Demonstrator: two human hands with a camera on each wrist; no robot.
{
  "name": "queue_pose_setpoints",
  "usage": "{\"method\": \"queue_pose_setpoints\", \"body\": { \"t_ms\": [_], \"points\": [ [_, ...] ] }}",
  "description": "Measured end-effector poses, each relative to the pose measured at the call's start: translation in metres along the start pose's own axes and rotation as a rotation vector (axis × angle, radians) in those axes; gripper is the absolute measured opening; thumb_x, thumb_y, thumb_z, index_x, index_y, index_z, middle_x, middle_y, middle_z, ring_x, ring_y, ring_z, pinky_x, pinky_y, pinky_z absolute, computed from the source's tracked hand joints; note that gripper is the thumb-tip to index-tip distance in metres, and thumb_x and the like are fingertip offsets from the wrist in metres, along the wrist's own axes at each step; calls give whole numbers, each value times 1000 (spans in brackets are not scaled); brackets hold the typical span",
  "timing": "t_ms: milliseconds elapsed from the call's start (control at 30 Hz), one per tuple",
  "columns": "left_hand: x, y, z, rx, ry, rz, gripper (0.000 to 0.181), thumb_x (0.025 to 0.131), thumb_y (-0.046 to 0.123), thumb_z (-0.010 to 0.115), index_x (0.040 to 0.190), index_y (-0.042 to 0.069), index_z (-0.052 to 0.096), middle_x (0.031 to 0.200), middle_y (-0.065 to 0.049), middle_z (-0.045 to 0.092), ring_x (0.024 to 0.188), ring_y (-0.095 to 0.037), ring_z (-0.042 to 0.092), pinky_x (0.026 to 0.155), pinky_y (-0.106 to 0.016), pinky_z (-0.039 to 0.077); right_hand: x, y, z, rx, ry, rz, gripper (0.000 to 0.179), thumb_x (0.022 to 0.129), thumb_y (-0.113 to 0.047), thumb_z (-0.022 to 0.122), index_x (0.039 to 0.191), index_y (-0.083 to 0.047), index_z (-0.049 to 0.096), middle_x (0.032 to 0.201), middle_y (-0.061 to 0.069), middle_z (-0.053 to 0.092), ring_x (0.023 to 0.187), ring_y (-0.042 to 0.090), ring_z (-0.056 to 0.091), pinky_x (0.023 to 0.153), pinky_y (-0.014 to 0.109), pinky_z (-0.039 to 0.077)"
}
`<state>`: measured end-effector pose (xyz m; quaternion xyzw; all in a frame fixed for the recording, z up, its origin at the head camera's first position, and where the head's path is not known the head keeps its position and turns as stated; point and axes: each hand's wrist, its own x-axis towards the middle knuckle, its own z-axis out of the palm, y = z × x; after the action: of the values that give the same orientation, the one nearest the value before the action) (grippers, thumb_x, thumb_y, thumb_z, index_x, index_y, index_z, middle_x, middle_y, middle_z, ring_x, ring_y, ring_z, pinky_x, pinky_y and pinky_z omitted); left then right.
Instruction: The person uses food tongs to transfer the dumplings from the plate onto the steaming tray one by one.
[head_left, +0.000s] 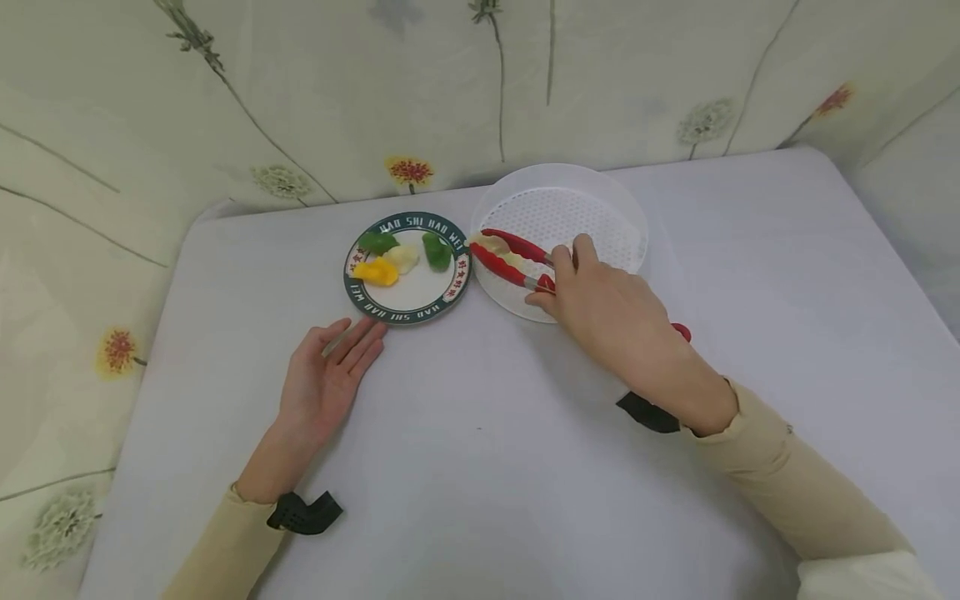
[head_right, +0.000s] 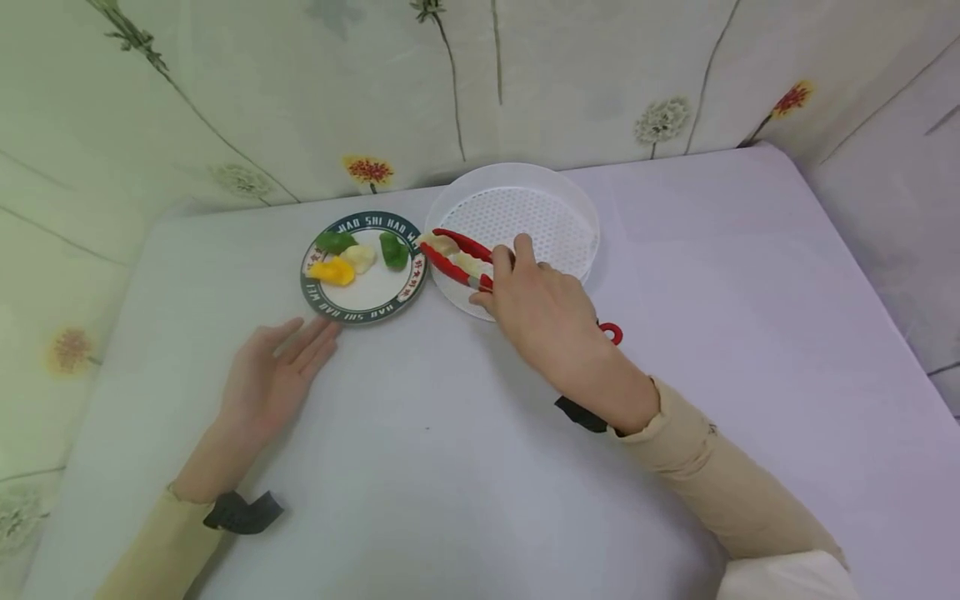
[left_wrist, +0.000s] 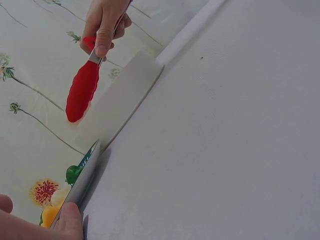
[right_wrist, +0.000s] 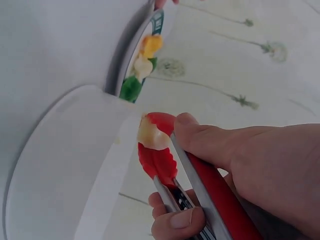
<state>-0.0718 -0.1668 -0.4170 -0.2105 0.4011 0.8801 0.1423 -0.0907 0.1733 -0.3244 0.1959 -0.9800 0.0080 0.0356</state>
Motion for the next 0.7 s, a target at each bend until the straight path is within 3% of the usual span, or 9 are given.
{"method": "queue_pose_setpoints", "body": {
  "t_ms": [267, 700],
  "points": [
    [-3, 2, 1, -8, -5, -4, 27, 114, 24, 37, 141, 19, 36, 172, -12, 37, 159, -26, 45, 129, -30, 45, 1, 18, 8, 1, 38, -1, 49, 103, -34, 74, 104, 11, 54, 85, 18, 46, 47, 19, 36, 42, 27, 37],
    [-2, 0, 0, 3, -11, 6, 31, 114, 22, 38, 144, 18, 34, 171, -12, 38, 157, -25, 47, 127, -27, 47, 3, 25, 10, 48, -17, 3, 50, 104, -33, 73, 108, 13, 54, 88, 21, 49, 49, 22, 43, 41, 30, 44]
  ]
}}
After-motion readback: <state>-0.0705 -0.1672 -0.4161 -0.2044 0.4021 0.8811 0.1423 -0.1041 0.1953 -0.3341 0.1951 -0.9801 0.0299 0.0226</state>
